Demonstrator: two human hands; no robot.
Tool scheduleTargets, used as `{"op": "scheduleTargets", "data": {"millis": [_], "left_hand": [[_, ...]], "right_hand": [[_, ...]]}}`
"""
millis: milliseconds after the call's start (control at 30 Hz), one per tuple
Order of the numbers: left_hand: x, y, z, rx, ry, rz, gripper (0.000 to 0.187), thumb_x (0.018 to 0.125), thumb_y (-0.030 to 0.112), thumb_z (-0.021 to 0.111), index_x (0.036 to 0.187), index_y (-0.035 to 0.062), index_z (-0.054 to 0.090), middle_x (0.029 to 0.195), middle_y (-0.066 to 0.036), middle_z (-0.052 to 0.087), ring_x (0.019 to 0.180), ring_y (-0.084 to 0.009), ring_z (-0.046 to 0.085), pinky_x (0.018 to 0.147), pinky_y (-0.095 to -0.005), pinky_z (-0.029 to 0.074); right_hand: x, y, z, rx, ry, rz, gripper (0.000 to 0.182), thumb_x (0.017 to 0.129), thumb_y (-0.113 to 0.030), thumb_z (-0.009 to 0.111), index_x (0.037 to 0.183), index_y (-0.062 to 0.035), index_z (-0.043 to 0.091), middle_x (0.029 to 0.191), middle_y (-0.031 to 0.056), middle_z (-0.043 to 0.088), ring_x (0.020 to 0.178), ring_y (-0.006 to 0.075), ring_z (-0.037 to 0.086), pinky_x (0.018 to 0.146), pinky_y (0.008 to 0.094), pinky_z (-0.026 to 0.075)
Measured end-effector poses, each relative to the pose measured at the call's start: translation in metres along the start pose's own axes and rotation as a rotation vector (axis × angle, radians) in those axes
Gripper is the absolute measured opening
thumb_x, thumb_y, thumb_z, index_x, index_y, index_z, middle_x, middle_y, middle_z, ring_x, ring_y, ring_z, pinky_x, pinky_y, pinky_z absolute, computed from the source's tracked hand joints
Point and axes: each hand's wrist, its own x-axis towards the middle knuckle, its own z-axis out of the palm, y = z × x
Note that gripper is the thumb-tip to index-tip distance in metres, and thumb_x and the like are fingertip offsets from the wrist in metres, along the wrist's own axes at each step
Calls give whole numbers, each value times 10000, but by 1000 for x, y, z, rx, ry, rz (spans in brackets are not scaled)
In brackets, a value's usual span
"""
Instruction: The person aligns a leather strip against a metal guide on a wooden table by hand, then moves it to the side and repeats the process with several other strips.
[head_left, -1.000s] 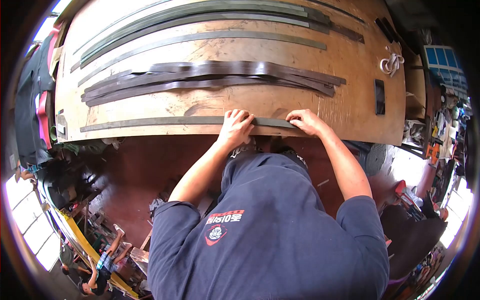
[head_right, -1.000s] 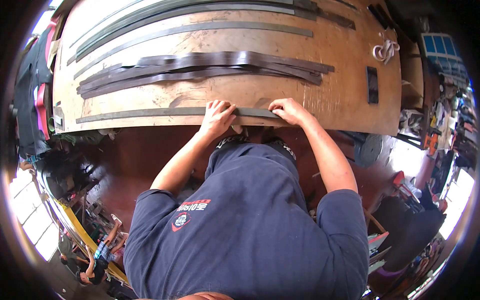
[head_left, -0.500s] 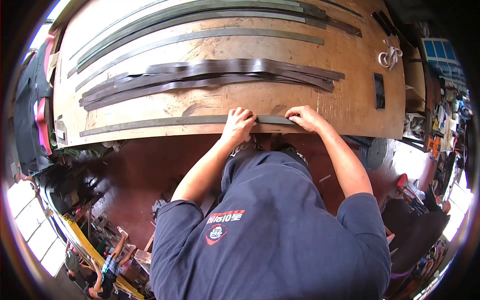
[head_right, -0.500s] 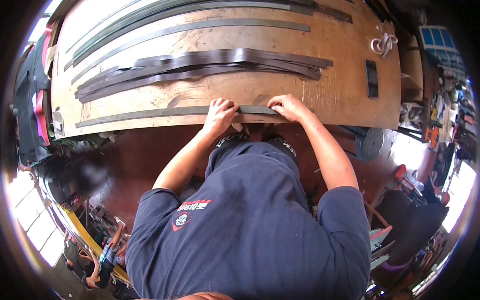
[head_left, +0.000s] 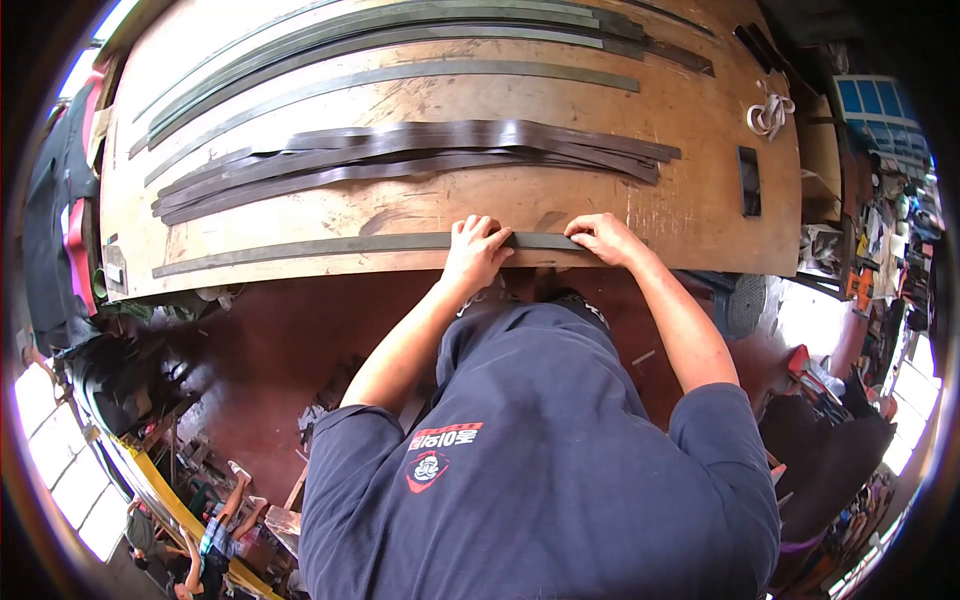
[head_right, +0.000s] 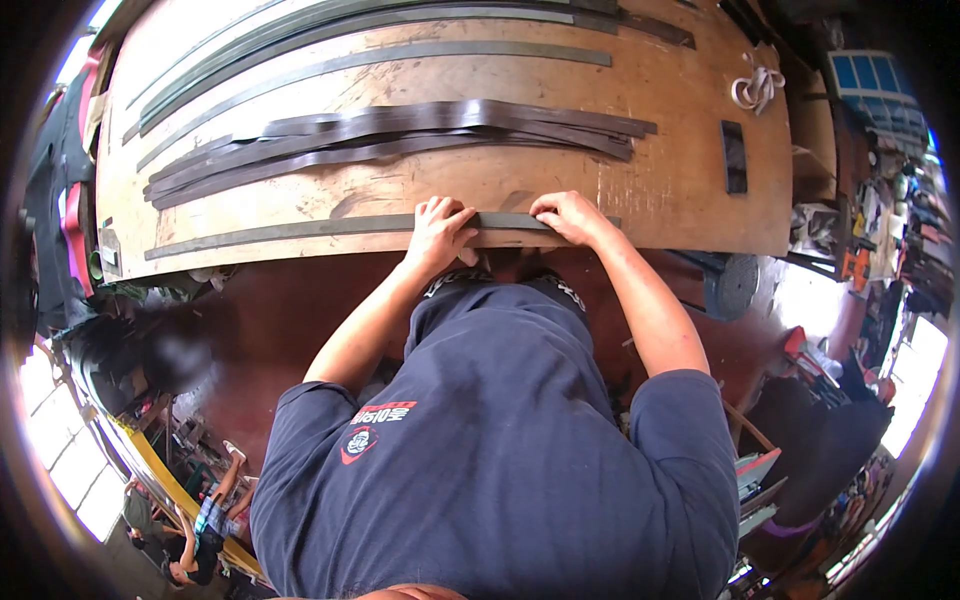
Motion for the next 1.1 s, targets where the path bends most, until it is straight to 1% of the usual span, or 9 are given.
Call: {"op": "scheduleTargets", "data": {"millis": [200, 400, 567, 600, 667, 733, 867, 933, 1100], "left_hand": [[5, 3, 13, 15, 27, 19, 282, 749, 200, 720, 1013, 104, 691, 974, -43, 592, 969, -257, 529, 862, -413, 381], [4, 0, 16, 22, 13, 56, 228, 766, 189, 700, 976, 102, 702, 965, -39, 595, 979, -244, 525, 875, -406, 392], [5, 1, 14, 6, 35, 88, 235, 760, 180, 700, 977, 91, 698, 950, -42, 598, 971, -246, 531, 872, -406, 394], [6, 2, 12, 2, 31, 84, 234, 761, 180, 700, 978, 91, 697, 953, -42, 597, 974, -247, 531, 873, -408, 394], [7, 2, 11, -4, 24, 83, 234, 762, 180, 700, 979, 92, 696, 955, -43, 597, 976, -248, 530, 874, -409, 393], [8, 0, 11, 13, 10, 103, 250, 739, 174, 725, 973, 90, 700, 946, -45, 598, 946, -256, 537, 852, -411, 395], [8, 0, 12, 7, 10, 110, 249, 740, 173, 726, 974, 91, 699, 947, -47, 598, 952, -257, 537, 851, -411, 395], [7, 1, 13, -11, -3, 72, 234, 770, 192, 700, 980, 88, 692, 958, -47, 594, 975, -246, 527, 885, -415, 386], [14, 10, 19, -19, 20, 83, 229, 769, 191, 700, 975, 93, 687, 954, -42, 593, 966, -245, 527, 882, -407, 385]], "right_hand": [[-1, -1, 2, 1, 11, 25, 172, 880, -106, 610, 1013, -19, 673, 915, 93, 714, 855, 156, 654, 788, 304, 497], [-2, 2, 6, -74, 71, 12, 181, 871, -124, 617, 1011, -21, 667, 908, 111, 706, 859, 187, 658, 795, 317, 495], [-5, -3, 8, -78, 103, 26, 181, 871, -132, 602, 1006, -28, 662, 932, 137, 697, 897, 250, 667, 812, 341, 497], [-5, -2, 9, -76, 106, 29, 181, 871, -132, 602, 1006, -28, 662, 932, 137, 697, 897, 250, 667, 812, 341, 497], [-5, -2, 10, -81, 138, -11, 186, 862, -153, 596, 999, -55, 675, 946, 155, 693, 925, 319, 663, 809, 389, 509], [-8, -7, 10, -88, 154, -8, 184, 860, -151, 593, 994, -53, 673, 944, 156, 691, 924, 324, 660, 809, 393, 508], [-10, -7, 13, -92, 193, -36, 183, 853, -140, 583, 981, -42, 670, 939, 162, 686, 923, 336, 654, 812, 401, 506], [-11, -8, 13, -95, 196, -39, 183, 851, -137, 581, 977, -39, 669, 939, 163, 686, 924, 336, 654, 813, 402, 506], [-10, -6, 15, -104, 218, -65, 178, 851, -130, 575, 966, -31, 669, 938, 167, 684, 922, 338, 653, 815, 400, 507]]}}
